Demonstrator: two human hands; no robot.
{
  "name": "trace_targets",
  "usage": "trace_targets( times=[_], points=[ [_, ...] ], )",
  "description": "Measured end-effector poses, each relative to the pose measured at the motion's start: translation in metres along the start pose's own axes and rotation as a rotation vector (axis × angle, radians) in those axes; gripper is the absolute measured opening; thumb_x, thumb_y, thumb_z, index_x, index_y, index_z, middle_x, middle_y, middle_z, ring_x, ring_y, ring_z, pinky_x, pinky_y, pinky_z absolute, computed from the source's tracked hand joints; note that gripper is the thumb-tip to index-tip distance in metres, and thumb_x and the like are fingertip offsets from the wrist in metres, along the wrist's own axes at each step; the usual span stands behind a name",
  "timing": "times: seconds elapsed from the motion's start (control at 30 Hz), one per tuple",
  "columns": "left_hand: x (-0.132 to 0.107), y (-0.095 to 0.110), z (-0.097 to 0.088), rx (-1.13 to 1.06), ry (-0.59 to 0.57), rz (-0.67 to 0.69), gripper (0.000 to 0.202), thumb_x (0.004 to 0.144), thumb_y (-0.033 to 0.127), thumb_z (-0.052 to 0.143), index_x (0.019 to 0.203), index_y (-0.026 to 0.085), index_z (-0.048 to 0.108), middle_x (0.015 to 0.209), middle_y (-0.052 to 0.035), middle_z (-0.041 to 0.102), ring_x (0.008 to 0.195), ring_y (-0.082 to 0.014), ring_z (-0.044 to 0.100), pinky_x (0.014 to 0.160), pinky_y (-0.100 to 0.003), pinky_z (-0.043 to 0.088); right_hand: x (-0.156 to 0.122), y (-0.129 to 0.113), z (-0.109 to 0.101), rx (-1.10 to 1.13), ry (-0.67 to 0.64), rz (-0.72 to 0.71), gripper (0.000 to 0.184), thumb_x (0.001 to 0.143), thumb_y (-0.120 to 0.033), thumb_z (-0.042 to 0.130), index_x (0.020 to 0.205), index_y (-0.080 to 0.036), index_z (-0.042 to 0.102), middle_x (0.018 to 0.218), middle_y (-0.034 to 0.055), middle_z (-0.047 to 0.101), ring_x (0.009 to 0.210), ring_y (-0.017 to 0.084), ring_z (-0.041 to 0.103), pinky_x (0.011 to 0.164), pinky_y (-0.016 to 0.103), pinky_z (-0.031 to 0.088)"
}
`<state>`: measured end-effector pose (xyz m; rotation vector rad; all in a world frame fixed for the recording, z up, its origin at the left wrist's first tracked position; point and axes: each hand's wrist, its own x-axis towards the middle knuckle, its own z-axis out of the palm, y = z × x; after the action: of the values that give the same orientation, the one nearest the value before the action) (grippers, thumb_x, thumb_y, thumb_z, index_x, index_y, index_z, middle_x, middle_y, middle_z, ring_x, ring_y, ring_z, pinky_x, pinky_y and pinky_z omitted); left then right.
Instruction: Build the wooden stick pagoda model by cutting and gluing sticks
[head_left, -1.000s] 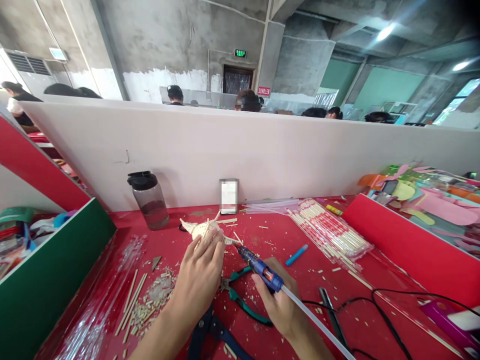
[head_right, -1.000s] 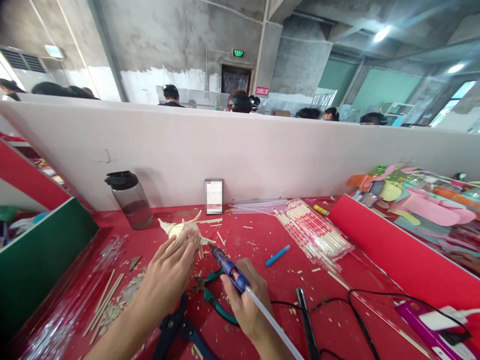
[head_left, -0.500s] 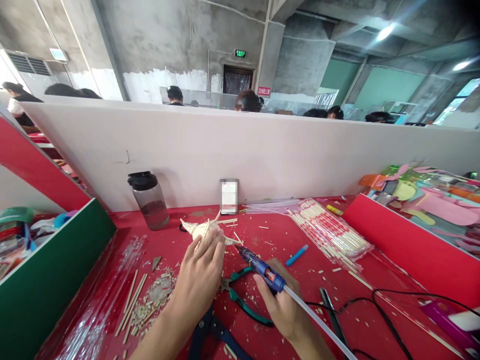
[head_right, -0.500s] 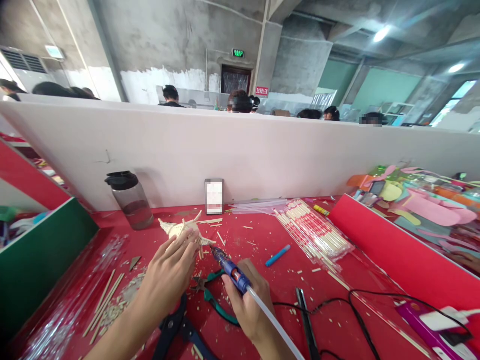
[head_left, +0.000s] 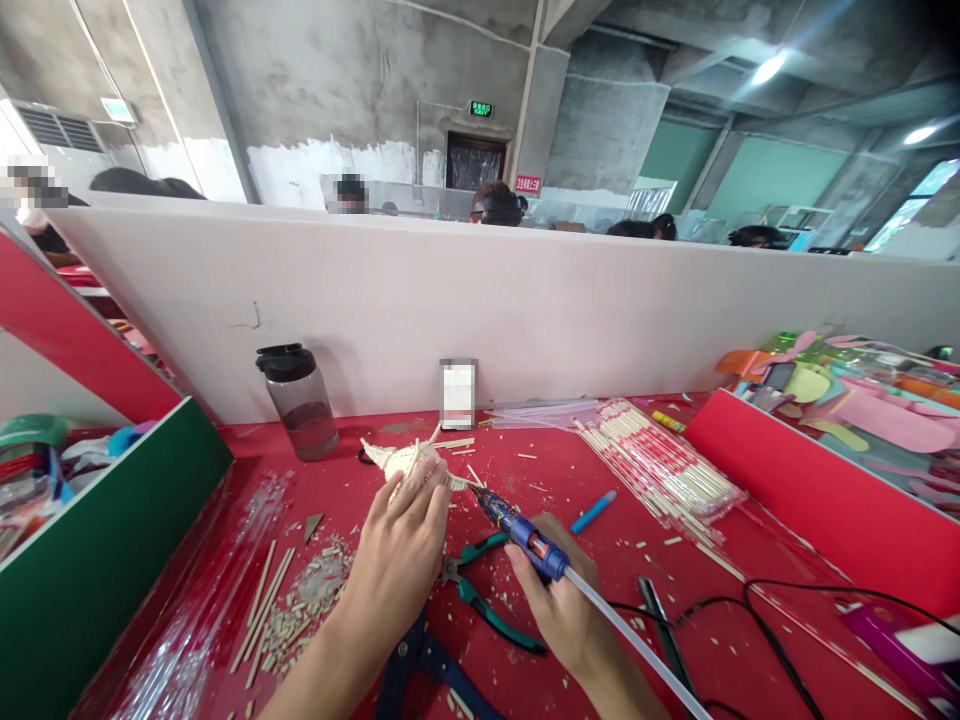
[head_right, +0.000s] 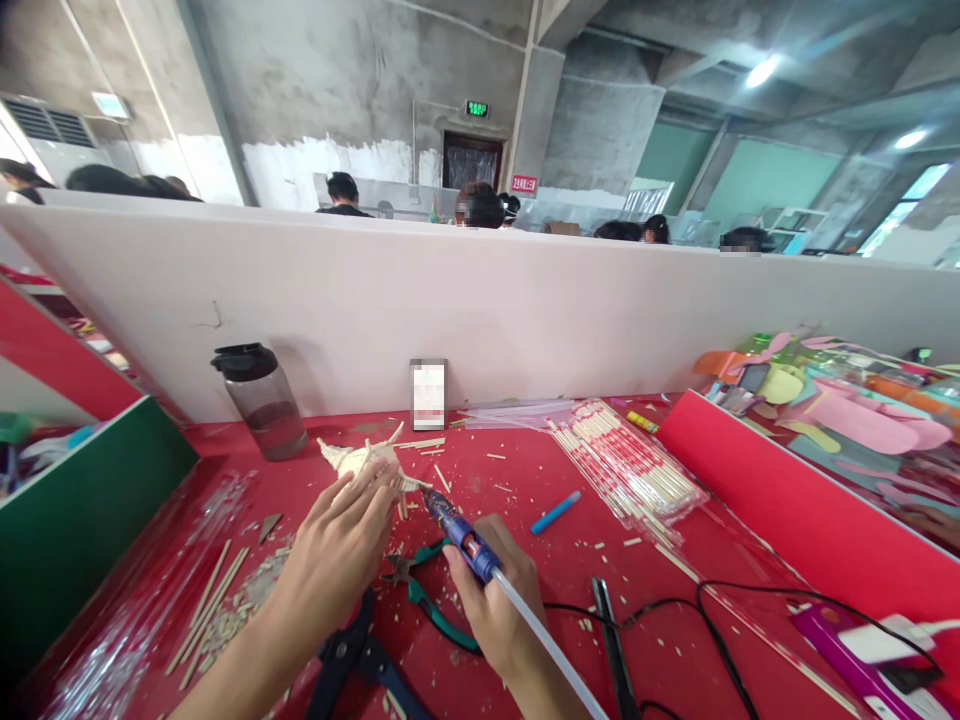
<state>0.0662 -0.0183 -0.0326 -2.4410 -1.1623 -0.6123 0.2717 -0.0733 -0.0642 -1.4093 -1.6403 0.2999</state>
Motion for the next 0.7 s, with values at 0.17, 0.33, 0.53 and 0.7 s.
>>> trace_targets(
  times=[0.17,0.33,0.53,0.7],
  points=[
    [0.000,0.000,0.000,-0.008,-0.003,-0.008,0.041,0.093,0.007,0.044,0.131,0.012,0.058,0.142,-0.0147,0.061,0.138,-0.0309,0.050,0.108,-0.049,0.045,-0.002,0.001,-0.003,-0.017,-0.027,0.025,0.026,0.098,-0.042,0.052,0.083,-0.023,0.058,0.077,0.0036,0.063,0.072,0.020,0.063,0.066,0.028,0.050],
    [0.000,0.000,-0.001,-0.006,-0.019,-0.016,0.041,0.094,0.008,0.044,0.132,0.012,0.059,0.142,-0.0138,0.061,0.138,-0.0303,0.050,0.109,-0.049,0.045,-0.006,0.008,-0.007,0.127,-0.050,0.106,0.028,0.097,-0.047,0.053,0.091,-0.022,0.066,0.079,0.0041,0.070,0.074,0.022,0.067,0.067,0.029,0.055],
    [0.001,0.001,-0.001,-0.014,-0.019,-0.023,0.040,0.094,0.009,0.045,0.131,0.012,0.059,0.142,-0.0129,0.061,0.139,-0.0299,0.049,0.109,-0.048,0.045,-0.007,0.017,-0.007,0.317,-0.053,0.300,0.045,0.097,-0.057,0.048,0.079,-0.020,0.065,0.056,0.0006,0.061,0.044,0.018,0.056,0.044,0.028,0.048],
    [0.000,0.000,0.000,-0.018,-0.022,-0.026,0.041,0.094,0.008,0.045,0.133,0.013,0.058,0.143,-0.0134,0.060,0.139,-0.0301,0.049,0.110,-0.049,0.043,-0.002,0.010,-0.008,0.130,0.008,0.111,0.029,0.096,-0.047,0.054,0.089,-0.021,0.066,0.080,0.0052,0.070,0.076,0.023,0.068,0.069,0.030,0.055]
  ],
)
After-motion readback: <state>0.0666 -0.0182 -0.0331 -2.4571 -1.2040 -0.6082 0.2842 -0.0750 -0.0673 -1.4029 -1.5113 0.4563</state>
